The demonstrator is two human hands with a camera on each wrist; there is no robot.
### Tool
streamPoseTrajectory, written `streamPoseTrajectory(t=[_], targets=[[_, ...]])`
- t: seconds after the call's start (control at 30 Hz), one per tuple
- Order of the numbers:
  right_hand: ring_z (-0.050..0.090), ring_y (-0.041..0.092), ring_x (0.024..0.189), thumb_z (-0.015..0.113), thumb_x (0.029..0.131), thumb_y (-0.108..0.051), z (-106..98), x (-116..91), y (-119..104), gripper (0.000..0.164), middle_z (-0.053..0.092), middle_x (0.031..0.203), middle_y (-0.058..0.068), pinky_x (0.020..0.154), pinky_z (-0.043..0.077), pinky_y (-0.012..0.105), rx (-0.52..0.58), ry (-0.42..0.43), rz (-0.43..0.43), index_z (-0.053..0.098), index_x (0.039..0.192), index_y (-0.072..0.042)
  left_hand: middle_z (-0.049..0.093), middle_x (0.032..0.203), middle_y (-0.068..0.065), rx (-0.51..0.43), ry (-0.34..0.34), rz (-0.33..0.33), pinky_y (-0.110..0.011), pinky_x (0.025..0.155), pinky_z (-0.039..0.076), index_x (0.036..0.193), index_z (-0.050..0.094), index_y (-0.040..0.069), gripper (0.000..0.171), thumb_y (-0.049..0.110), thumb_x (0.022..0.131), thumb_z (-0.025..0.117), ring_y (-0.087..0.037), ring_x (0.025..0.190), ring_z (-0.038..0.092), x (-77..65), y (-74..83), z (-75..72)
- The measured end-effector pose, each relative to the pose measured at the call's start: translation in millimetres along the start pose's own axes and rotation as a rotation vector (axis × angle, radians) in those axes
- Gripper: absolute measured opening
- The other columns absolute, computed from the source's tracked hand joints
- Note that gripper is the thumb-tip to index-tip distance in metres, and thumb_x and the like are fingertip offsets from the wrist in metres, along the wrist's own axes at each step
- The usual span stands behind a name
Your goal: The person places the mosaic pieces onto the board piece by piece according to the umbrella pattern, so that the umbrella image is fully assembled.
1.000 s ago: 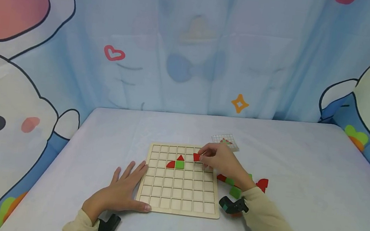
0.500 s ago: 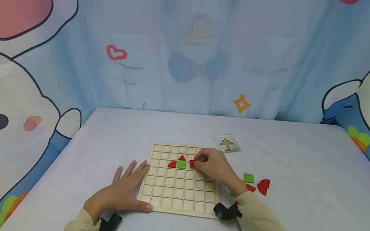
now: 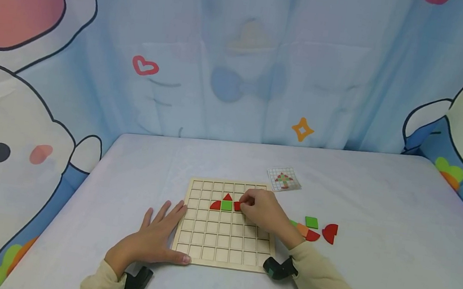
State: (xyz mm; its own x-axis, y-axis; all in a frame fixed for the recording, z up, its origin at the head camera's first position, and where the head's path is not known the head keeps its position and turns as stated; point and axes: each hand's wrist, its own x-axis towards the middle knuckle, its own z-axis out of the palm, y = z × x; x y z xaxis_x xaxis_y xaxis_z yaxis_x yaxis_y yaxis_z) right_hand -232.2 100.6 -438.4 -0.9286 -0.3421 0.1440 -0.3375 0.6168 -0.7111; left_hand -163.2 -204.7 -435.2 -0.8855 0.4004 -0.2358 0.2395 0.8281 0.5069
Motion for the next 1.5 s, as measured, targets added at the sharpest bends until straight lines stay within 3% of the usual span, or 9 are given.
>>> streamPoseTrajectory(t=[0.3, 0.6, 1.03, 1.3, 1.5], targets=[[0.058, 0.014, 0.075, 0.070, 0.096, -0.001, 1, -1, -4, 0.009, 0.068, 0.084, -0.001, 0.070, 0.052, 0.033, -0.027, -0.039, 0.004, 0.077, 0.101, -0.001, 0.008, 0.180, -0.006, 0.012, 0.000, -0.004, -0.064, 0.123, -0.014, 0.173, 0.017, 0.011, 0.133, 0.070, 0.076, 0.086, -0.035, 0.164, -0.007, 4.2, -5.8, 4.0], [0.057, 0.015, 0.074, 0.072, 0.093, 0.002, 1, 0, -5, 0.008, 0.064, 0.082, 0.000, 0.069, 0.051, 0.033, -0.033, -0.058, -0.002, 0.073, 0.101, 0.000, 0.011, 0.180, -0.009, -0.006, -0.004, 0.006, -0.068, 0.122, -0.012, 0.172, 0.018, 0.008, 0.130, 0.066, 0.078, 0.087, -0.038, 0.164, -0.006, 2.9, -2.1, 0.3], [0.054, 0.015, 0.069, 0.071, 0.090, 0.004, 0, -1, -8, 0.009, 0.062, 0.077, 0.000, 0.066, 0.048, 0.031, -0.082, -0.034, -0.019, 0.075, 0.098, 0.003, 0.010, 0.180, -0.010, -0.020, -0.007, 0.010, -0.068, 0.122, -0.013, 0.172, 0.018, 0.007, 0.129, 0.063, 0.080, 0.088, -0.038, 0.164, -0.007, 1.8, -0.2, -1.2], [0.062, 0.016, 0.082, 0.070, 0.098, -0.006, -31, -7, -3, 0.017, 0.070, 0.091, 0.000, 0.075, 0.054, 0.036, -0.001, -0.104, -0.042, 0.076, 0.112, 0.004, 0.011, 0.179, -0.010, -0.010, -0.007, 0.009, -0.068, 0.122, -0.013, 0.172, 0.018, 0.007, 0.130, 0.064, 0.079, 0.088, -0.038, 0.164, -0.006, 1.8, -0.1, -1.0], [0.065, 0.022, 0.097, 0.072, 0.102, -0.014, -66, -14, -3, 0.028, 0.072, 0.104, 0.003, 0.083, 0.056, 0.040, -0.037, -0.115, -0.013, 0.074, 0.123, 0.003, 0.010, 0.180, -0.010, -0.009, -0.011, -0.001, -0.068, 0.122, -0.013, 0.172, 0.018, 0.008, 0.130, 0.064, 0.079, 0.088, -0.039, 0.163, -0.007, 0.5, -2.0, -1.2]])
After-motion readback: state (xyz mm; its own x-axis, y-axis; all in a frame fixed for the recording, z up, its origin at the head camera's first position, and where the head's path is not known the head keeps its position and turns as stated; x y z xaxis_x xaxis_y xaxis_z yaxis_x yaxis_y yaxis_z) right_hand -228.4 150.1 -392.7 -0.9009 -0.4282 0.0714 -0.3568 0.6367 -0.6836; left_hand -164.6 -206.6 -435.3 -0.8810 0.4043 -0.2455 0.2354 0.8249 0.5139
